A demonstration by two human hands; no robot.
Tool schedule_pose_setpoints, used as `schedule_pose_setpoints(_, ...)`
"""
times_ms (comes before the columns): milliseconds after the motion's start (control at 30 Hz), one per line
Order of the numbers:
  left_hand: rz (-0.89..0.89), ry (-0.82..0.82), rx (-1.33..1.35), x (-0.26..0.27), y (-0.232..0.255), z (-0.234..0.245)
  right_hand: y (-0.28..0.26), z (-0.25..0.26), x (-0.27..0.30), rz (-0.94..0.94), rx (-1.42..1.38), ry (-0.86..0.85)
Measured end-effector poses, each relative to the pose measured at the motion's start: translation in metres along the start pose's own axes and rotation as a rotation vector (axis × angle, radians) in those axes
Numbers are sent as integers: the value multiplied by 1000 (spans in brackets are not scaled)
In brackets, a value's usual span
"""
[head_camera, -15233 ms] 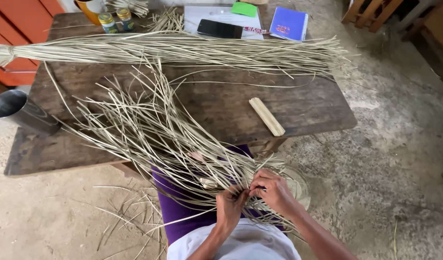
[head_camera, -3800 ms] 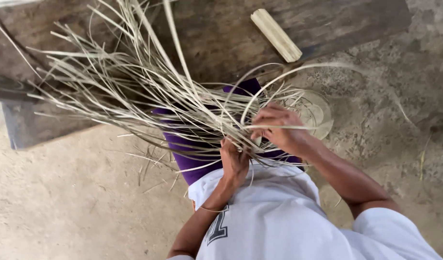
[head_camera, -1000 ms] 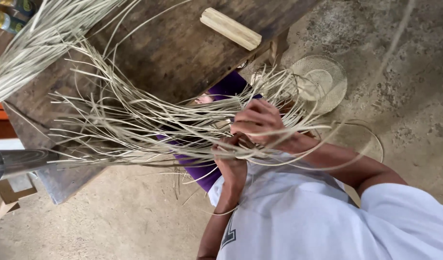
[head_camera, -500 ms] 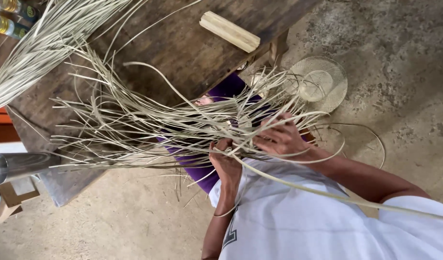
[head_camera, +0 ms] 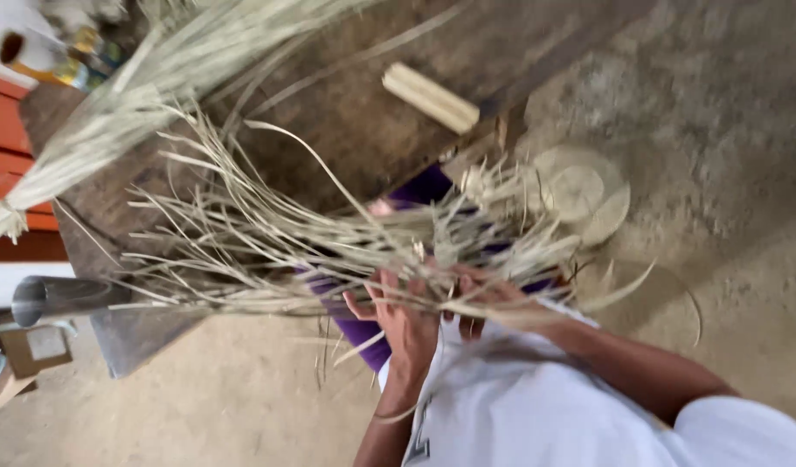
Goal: Weaving thin strips of plant material to create a handcrafted item
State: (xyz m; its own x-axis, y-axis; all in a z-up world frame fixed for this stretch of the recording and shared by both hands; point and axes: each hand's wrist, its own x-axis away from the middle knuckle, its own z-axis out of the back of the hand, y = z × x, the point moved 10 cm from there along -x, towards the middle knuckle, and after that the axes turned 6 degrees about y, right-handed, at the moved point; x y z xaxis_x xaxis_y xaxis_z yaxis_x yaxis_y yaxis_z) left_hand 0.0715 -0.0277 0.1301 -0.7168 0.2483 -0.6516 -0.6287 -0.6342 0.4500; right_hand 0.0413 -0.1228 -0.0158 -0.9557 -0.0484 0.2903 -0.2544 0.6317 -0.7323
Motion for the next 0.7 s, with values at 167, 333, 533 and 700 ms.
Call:
schedule_pose_setpoints(167,-271,-437,85,-13,4,-27,29,-12,5,-349,172,-239)
schedule_pose_setpoints(333,-327,-553,199,-28,7,-30,-32,-50,31,-202,168,-204)
schedule_pose_setpoints(533,-127,-432,351,-25,-9,-33,-40,-54,52,-399,-188,130)
schedule_pose_setpoints(700,-157,-436,220,-8,-18,-46,17,-12,34,-432,-299,111)
